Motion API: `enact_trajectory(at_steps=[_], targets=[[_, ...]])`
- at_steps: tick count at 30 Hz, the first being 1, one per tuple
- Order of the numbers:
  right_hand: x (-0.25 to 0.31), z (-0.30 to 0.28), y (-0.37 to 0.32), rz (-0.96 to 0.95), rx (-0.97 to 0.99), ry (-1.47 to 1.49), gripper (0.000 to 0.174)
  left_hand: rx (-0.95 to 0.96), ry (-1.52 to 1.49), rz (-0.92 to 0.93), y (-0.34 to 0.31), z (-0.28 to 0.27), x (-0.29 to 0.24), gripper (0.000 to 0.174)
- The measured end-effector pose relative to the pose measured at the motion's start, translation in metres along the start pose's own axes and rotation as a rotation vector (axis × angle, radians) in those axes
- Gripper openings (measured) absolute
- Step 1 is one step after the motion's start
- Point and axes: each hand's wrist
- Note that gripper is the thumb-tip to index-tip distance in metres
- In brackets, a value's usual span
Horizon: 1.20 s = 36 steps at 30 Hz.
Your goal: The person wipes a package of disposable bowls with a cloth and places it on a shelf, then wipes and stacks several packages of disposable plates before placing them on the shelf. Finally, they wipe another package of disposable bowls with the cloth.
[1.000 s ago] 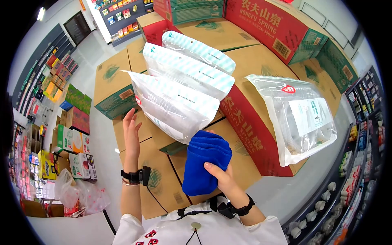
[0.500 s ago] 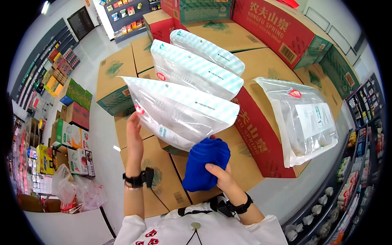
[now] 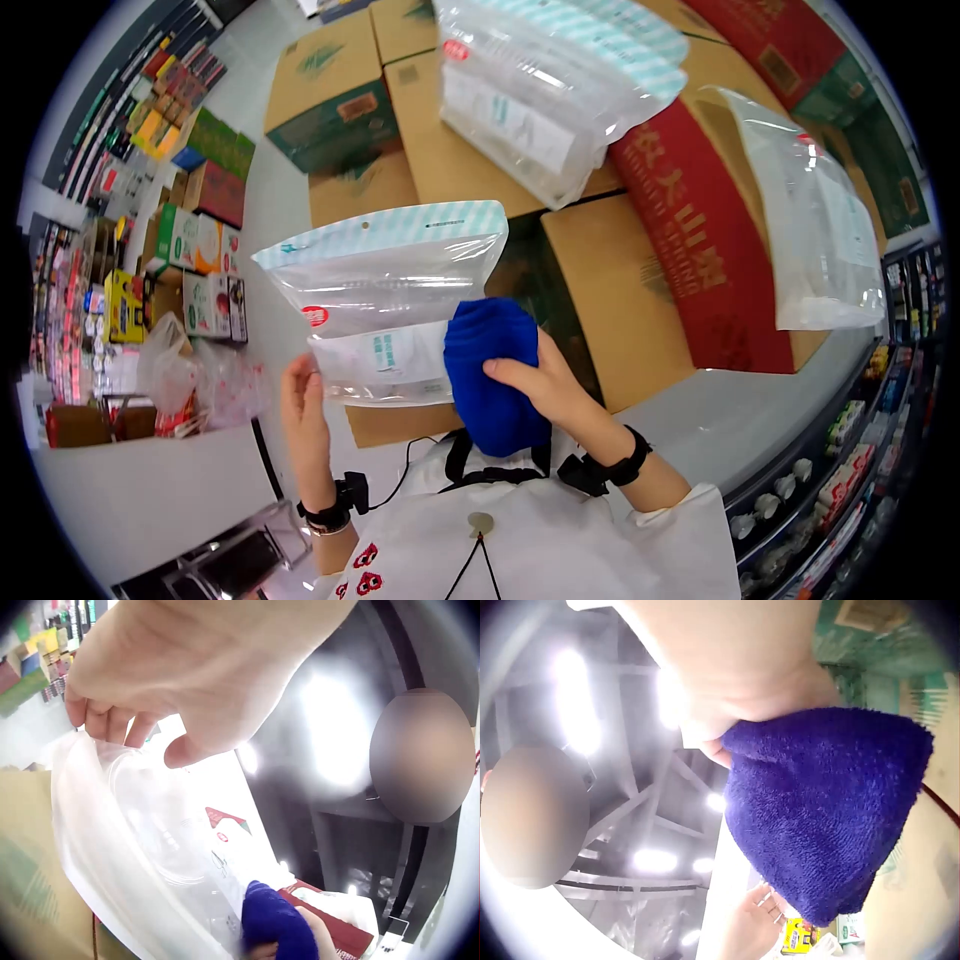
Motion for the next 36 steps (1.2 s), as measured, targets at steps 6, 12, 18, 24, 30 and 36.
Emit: enact_trajectory(at_steps=[6,12,18,24,30,36], targets=[[-0.037,0.002,0.021,0.312,-0.050,0.085,0.041,0.039,0.116,-0.165,-0.051,0.000,0.030,0.036],[-0.058,-0.003,0.030,0.454,-0.033,0.002,0.043,0.108,0.251,-0.260,-0.074,0.001,0.049,0.041],[-0.069,-0.002,0.029,0.362,-0.122,-0.098,0.044,0.142,0.201,-0.312,-0.085,-0.001,0.071,0.043],[-0.017,0.010,0.018,-0.233,-0.166,-0.843,0.051,0.083,0.449,0.127,-0.072,0.008,0.059,0.051],[-0.037,0.080,0.039,-0.376,0.138,-1.410,0.081,0.157,0.442,0.294,-0.073,0.065,0.058,0.066],[-0.097,0.082,0.040,-0.622,0.137,-1.166,0.091,0.233,0.585,0.319,-0.079,0.075,0.089,0.058]])
Point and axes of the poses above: each hand's wrist, its own y-axis towards the middle knuckle, its own z-axis out of the palm, x = y × z, and after that the axes turned 10 degrees about -y, right-handed
